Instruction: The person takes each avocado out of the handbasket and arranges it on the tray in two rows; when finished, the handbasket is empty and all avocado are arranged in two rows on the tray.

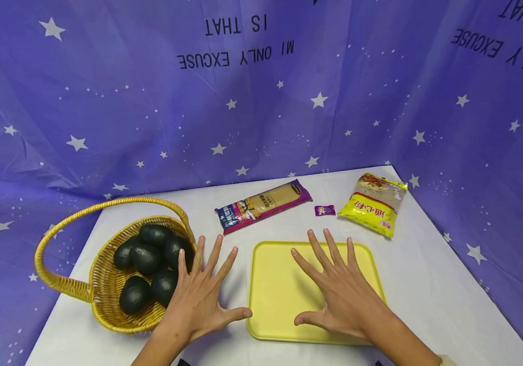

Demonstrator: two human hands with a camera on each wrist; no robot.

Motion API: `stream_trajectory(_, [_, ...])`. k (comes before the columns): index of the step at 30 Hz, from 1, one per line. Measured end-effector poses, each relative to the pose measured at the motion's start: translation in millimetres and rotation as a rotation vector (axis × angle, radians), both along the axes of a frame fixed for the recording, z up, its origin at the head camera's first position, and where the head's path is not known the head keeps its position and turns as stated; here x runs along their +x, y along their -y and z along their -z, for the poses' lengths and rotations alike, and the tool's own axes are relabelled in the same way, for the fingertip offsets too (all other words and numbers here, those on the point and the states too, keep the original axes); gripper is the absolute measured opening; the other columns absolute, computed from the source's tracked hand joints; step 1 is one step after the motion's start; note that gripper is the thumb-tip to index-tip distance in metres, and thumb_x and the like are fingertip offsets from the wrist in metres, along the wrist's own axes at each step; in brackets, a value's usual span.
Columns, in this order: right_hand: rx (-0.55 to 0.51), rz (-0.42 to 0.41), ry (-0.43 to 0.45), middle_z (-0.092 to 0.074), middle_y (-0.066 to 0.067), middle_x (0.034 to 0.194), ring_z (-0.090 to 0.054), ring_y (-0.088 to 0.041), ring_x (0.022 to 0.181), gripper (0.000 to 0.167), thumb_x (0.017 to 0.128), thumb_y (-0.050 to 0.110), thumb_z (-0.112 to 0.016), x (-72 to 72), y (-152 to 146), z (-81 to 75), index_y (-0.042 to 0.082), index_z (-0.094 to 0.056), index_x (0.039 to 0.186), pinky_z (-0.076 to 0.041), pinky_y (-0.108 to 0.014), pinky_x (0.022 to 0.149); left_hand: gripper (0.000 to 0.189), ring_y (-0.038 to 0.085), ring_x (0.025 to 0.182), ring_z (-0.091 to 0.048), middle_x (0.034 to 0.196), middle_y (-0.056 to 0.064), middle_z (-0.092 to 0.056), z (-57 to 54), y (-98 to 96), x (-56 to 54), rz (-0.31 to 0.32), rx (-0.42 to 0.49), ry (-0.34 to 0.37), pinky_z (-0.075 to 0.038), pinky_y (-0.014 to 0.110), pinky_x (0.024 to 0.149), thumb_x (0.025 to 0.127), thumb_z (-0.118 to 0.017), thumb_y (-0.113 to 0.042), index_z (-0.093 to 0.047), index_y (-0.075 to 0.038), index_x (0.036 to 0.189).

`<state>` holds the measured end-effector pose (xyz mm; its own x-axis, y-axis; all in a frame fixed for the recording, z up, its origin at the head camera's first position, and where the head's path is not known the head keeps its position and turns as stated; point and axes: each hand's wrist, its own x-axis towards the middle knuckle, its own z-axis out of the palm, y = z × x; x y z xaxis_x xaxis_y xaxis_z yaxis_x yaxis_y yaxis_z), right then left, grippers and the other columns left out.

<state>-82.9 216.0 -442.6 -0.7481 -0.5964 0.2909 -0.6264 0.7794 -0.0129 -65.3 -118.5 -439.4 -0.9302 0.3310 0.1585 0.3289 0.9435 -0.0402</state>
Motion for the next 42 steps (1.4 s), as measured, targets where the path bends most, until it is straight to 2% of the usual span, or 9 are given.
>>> stream_trajectory(6, [-0.002,-0.003,-0.006,-0.004,-0.019,0.180,-0.014,-0.057,0.160,0.128,0.070,0.092,-0.073,2.7,2,0.2,0.024,-0.034,0.171,-0.003,-0.081,0.124,0.125,0.045,0.165,-0.001,0.182,0.008,-0.004,-1.2,2.9,4.2,0.001,0.009,-0.015,-0.012,0.080,0.124,0.072,-0.047,-0.107,-0.031,-0.032,0.171])
stream_trajectory(12, [-0.009,-0.004,-0.017,-0.006,-0.020,0.180,-0.014,-0.055,0.161,0.127,0.071,0.091,-0.074,4.8,3,-0.6,0.023,-0.035,0.170,-0.001,-0.078,0.125,0.126,0.044,0.165,0.004,0.182,0.007,0.001,-3.7,5.1,7.5,-0.002,0.012,-0.017,-0.011,0.081,0.123,0.071,-0.047,-0.107,-0.029,-0.033,0.172])
stream_trajectory(19, [-0.011,-0.017,-0.007,-0.004,-0.019,0.180,-0.006,-0.049,0.164,0.126,0.072,0.090,-0.074,3.5,7,-0.3,0.024,-0.032,0.171,-0.005,-0.078,0.126,0.128,0.042,0.166,0.005,0.182,0.004,0.003,-5.9,12.1,12.8,-0.021,0.058,0.003,-0.007,0.080,0.124,0.069,-0.056,-0.105,-0.028,-0.034,0.172])
stream_trajectory(23, [-0.018,-0.036,-0.001,-0.005,-0.020,0.180,-0.009,-0.050,0.163,0.126,0.073,0.088,-0.076,1.5,12,-3.3,0.024,-0.030,0.172,-0.002,-0.074,0.128,0.128,0.043,0.166,0.002,0.182,0.003,0.005,-7.6,18.0,16.1,-0.035,0.081,0.013,-0.001,0.079,0.125,0.069,-0.057,-0.104,-0.026,-0.034,0.172])
stream_trajectory(26, [-0.024,-0.050,0.008,-0.004,-0.018,0.181,-0.007,-0.047,0.164,0.125,0.074,0.087,-0.076,-1.4,16,-6.7,0.025,-0.029,0.172,-0.003,-0.071,0.130,0.127,0.042,0.166,0.006,0.182,0.003,0.006,-8.8,24.9,18.6,-0.051,0.097,0.025,0.001,0.078,0.126,0.071,-0.051,-0.105,-0.020,-0.035,0.173])
stream_trajectory(29, [-0.024,-0.064,0.026,-0.001,-0.015,0.181,-0.005,-0.043,0.166,0.124,0.076,0.086,-0.075,-5.4,23,-9.5,0.026,-0.027,0.173,-0.004,-0.066,0.132,0.127,0.041,0.166,0.008,0.182,0.004,0.004,-9.4,35.6,21.7,-0.079,0.105,0.025,-0.005,0.076,0.127,0.072,-0.043,-0.108,-0.015,-0.036,0.173])
stream_trajectory(33, [-0.019,-0.092,0.035,-0.001,-0.013,0.182,-0.014,-0.042,0.165,0.122,0.078,0.086,-0.074,-11.7,33,-12.3,0.027,-0.024,0.173,-0.011,-0.061,0.133,0.128,0.040,0.166,0.006,0.182,0.005,0.004,-11.0,53.7,25.7,-0.118,0.120,0.028,-0.016,0.073,0.128,0.072,-0.037,-0.110,-0.011,-0.037,0.173])
stream_trajectory(38, [-0.035,-0.150,0.029,-0.008,-0.012,0.181,-0.026,-0.040,0.162,0.117,0.082,0.088,-0.068,-19.7,49,-15.5,0.029,-0.025,0.173,-0.024,-0.060,0.130,0.127,0.039,0.166,-0.007,0.182,0.002,-0.002,-14.4,80.0,33.3,-0.153,0.182,0.009,-0.019,0.068,0.130,0.073,-0.047,-0.106,-0.010,-0.038,0.174])
stream_trajectory(42, [-0.073,-0.214,0.036,-0.012,-0.009,0.181,-0.033,-0.037,0.160,0.111,0.085,0.088,-0.063,-26.7,64,-19.4,0.030,-0.027,0.172,-0.035,-0.059,0.125,0.126,0.040,0.162,-0.028,0.180,0.002,-0.020,-12.0,103.3,46.2,-0.172,0.263,-0.107,-0.032,0.066,0.125,0.073,-0.061,-0.099,-0.015,-0.039,0.173])
